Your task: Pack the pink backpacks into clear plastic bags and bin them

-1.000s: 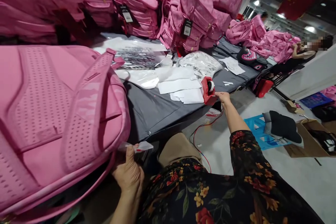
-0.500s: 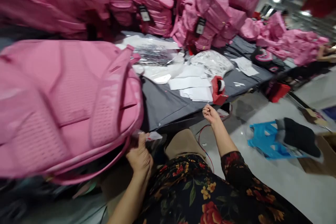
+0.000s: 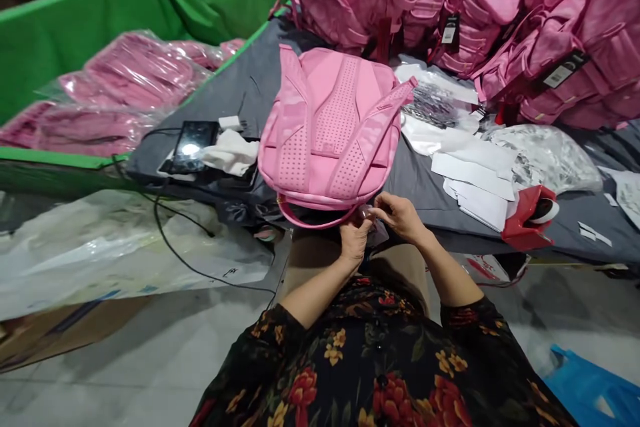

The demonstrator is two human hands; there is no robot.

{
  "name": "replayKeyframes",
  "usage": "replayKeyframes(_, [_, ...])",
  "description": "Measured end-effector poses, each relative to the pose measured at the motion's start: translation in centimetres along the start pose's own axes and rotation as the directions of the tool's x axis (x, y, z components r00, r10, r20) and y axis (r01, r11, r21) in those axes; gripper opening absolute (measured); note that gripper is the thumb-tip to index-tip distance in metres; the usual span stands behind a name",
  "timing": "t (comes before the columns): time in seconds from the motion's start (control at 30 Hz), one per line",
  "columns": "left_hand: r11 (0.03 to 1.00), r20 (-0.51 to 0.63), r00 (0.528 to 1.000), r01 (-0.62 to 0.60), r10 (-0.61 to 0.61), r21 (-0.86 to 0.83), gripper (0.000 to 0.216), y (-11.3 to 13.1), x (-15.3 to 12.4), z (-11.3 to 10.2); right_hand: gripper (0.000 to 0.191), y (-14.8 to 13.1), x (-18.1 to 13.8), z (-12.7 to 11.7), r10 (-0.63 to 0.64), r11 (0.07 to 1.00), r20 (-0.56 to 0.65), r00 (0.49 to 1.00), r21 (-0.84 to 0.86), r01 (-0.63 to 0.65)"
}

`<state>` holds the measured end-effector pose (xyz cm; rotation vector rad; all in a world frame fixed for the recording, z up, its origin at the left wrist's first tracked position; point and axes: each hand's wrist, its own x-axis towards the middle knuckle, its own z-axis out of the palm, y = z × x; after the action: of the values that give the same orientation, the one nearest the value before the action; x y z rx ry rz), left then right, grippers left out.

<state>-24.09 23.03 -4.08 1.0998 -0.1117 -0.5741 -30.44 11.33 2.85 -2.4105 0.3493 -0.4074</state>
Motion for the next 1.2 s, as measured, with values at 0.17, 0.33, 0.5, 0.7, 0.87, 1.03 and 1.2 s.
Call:
replayKeyframes(0.17, [0.999,0.017,1.0,0.016,-0.016,-0.028,0.041,0.0,-0.3,-0.2,0.021,0.7,0.2,1.2,0.02,0.955,-0.02,1.0,-0.294,-0.024])
replayKeyframes(0.33, [0.998,-0.014,1.0,0.016,-0.017,-0.056,0.04,-0.2,-0.3,-0.3,0.021,0.8,0.2,0.9,0.046,0.976,-0.02,0.999,-0.213,-0.05])
replayKeyframes(0.5, [0.997,-0.072,0.997,0.026,-0.032,-0.072,0.046,-1.1,0.0,-0.3,0.021,1.7,-0.1,0.7,0.068,0.975,0.066,0.995,0.206,-0.08])
replayKeyframes(0.7, [0.995,-0.088,0.995,0.033,-0.041,-0.092,0.046,-1.3,0.3,-0.8,0.009,2.8,0.6,3.4,0.128,0.899,0.16,0.979,0.398,-0.182])
replayKeyframes(0.87, [0.993,-0.067,0.995,0.071,-0.078,-0.098,0.045,-1.1,0.4,-1.0,0.016,2.5,0.4,4.0,0.245,0.881,0.121,0.962,0.386,-0.273])
replayKeyframes(1.03, [0.976,-0.126,0.98,0.133,-0.156,-0.172,0.051,-1.4,0.5,-1.2,0.035,1.4,-0.9,4.9,0.341,0.869,-0.003,0.94,0.382,-0.314])
replayKeyframes(1.2, [0.963,-0.13,0.967,0.193,-0.219,-0.19,0.054,-1.6,1.1,-1.6,0.067,1.3,-0.9,5.1,0.341,0.684,0.269,0.901,0.587,-0.433])
